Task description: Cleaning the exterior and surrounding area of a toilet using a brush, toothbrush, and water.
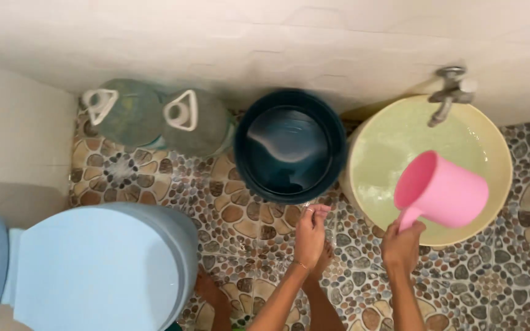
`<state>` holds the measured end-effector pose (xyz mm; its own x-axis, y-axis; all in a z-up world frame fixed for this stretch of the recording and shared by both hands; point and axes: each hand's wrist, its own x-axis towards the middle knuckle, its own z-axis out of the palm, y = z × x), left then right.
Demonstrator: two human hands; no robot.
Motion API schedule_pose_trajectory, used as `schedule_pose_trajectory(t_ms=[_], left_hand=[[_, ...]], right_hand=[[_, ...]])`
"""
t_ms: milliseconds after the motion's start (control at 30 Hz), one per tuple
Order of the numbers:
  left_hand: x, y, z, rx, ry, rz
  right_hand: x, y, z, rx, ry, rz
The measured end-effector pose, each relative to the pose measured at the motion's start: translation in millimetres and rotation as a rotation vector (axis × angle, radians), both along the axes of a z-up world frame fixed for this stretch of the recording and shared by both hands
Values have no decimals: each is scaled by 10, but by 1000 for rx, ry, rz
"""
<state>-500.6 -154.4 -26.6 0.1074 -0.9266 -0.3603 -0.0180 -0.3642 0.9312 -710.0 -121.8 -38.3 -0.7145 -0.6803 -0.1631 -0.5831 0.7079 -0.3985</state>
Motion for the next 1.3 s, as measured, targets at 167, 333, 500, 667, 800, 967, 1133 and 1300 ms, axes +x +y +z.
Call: schedule_pose_trajectory(t_ms=[167,333,500,667,800,967,1133,1300], left_hand=[[-474,175,-73,516,176,-15],[-618,726,-888,505,21,-273],[-597,1192,-1455,654,159,-432],[-428,1082,-878,1156,550,-612],[-418,1055,-940,1316,630,-609],[-335,957,-749,1336,561,-662],[-324,850,-693,1270,451,-697],[-274,812,-535,1208,357,-711]], right_hand=[[-610,-262,-588,729,-98,-80],[-488,-402,-541,700,-259,-106],[-113,141,-254,-71,-985,-638],[651,373,466,-629,-992,-554],[821,749,385,-869,-894,-573],[909,1389,-124,-625,-664,-444],[966,1769,37,-609,-547,-334],[1201,2207,445,-561,-407,-176]])
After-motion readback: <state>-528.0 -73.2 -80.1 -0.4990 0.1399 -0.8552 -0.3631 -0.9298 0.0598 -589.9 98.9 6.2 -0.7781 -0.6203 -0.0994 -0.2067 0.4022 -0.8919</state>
